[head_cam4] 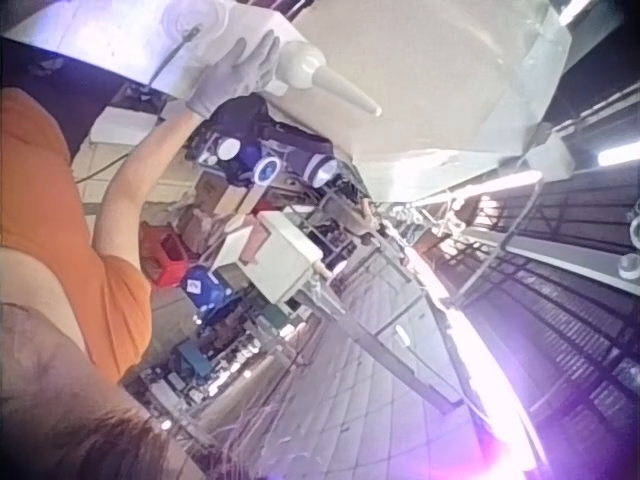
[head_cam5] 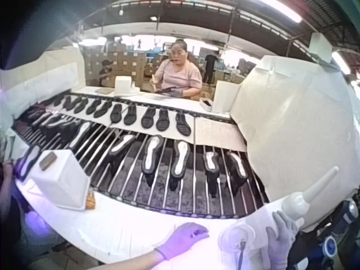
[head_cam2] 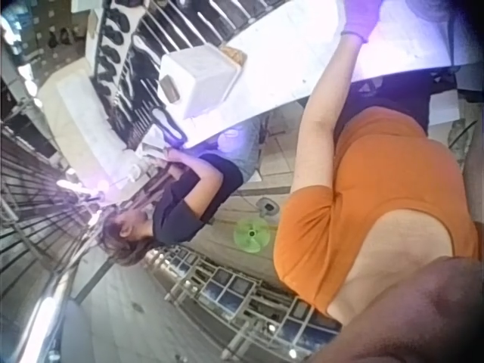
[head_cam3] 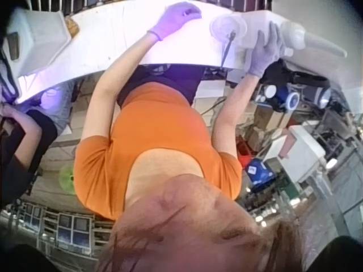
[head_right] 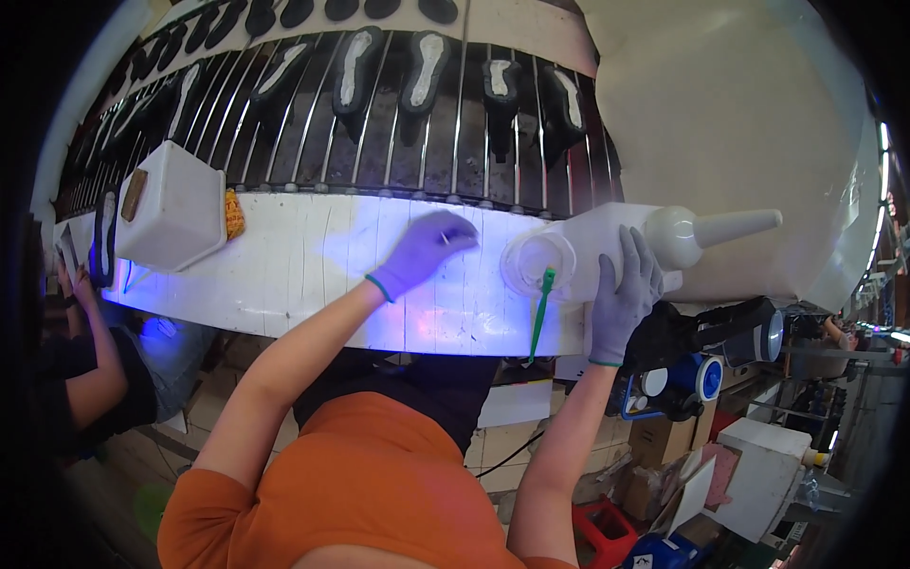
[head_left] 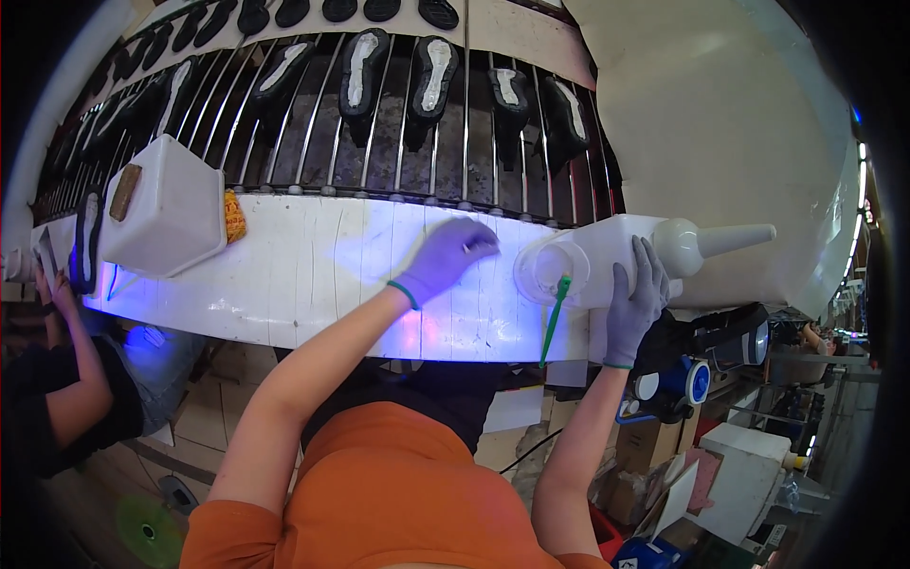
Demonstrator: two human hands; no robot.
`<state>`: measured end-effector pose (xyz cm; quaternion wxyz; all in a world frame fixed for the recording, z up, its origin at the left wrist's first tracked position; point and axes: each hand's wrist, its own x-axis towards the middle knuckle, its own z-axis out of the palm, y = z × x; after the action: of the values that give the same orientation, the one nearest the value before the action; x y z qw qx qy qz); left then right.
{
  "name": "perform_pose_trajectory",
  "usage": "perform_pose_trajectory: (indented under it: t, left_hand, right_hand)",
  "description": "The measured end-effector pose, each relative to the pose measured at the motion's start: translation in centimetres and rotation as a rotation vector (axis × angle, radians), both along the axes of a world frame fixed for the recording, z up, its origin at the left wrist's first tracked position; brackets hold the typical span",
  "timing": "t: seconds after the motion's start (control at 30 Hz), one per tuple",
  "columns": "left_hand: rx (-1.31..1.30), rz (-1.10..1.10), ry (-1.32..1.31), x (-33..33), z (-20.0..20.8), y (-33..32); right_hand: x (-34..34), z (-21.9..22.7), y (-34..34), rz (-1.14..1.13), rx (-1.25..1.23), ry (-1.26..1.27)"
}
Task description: Applying sealant or glue to the soles of sneakers using a brush on an assembly line.
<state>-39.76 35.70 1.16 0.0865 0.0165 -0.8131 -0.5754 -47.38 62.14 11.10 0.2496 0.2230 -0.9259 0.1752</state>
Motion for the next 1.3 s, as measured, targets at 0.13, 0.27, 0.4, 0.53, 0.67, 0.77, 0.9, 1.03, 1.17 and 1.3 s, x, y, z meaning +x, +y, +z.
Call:
perform_pose_trajectory:
  t: [0.13,0.27,0.4,0.53,0.67,0.77,0.9,1.03,1.17,1.3]
  left_hand:
    - [-0.471,-0.124,0.122,0.6,-2.3,3.7]
    - [-0.732,-0.116,0.063,-0.1,-2.6,5.8]
    - [-0.949,-0.086,-0.041,-0.8,-2.5,7.5]
    - [-0.831,-0.057,-0.041,-0.5,-2.4,7.7]
    - [-0.790,-0.006,-0.041,-0.5,-2.8,7.9]
    - [-0.808,-0.016,-0.080,-0.9,-3.0,8.0]
    - [-0.736,-0.127,-0.045,-1.1,-3.0,6.8]
    - [-0.431,-0.141,-0.098,-0.6,-1.9,4.5]
    - [-0.208,-0.131,-0.170,0.3,-1.2,2.5]
    - [-0.125,-0.073,-0.209,1.2,-0.8,0.9]
  right_hand:
    - [0.1,0.1,-0.2,-0.008,-0.041,-0.001]
    - [-0.2,-0.3,-0.2,-0.002,-0.080,-0.007]
    - [0.0,-0.3,-0.2,-0.009,-0.075,-0.007]
    - [0.0,-0.3,0.0,-0.020,-0.081,-0.007]
    - [0.0,-0.2,0.0,-0.021,-0.082,-0.006]
    - [0.2,0.0,0.0,-0.028,-0.069,-0.004]
    - [0.1,-0.2,0.2,-0.015,-0.085,-0.001]
    - [0.1,-0.2,0.2,-0.003,-0.109,-0.005]
    - [0.2,-0.1,0.2,-0.014,-0.117,-0.025]
    - [0.0,-0.3,0.4,0.004,-0.150,-0.019]
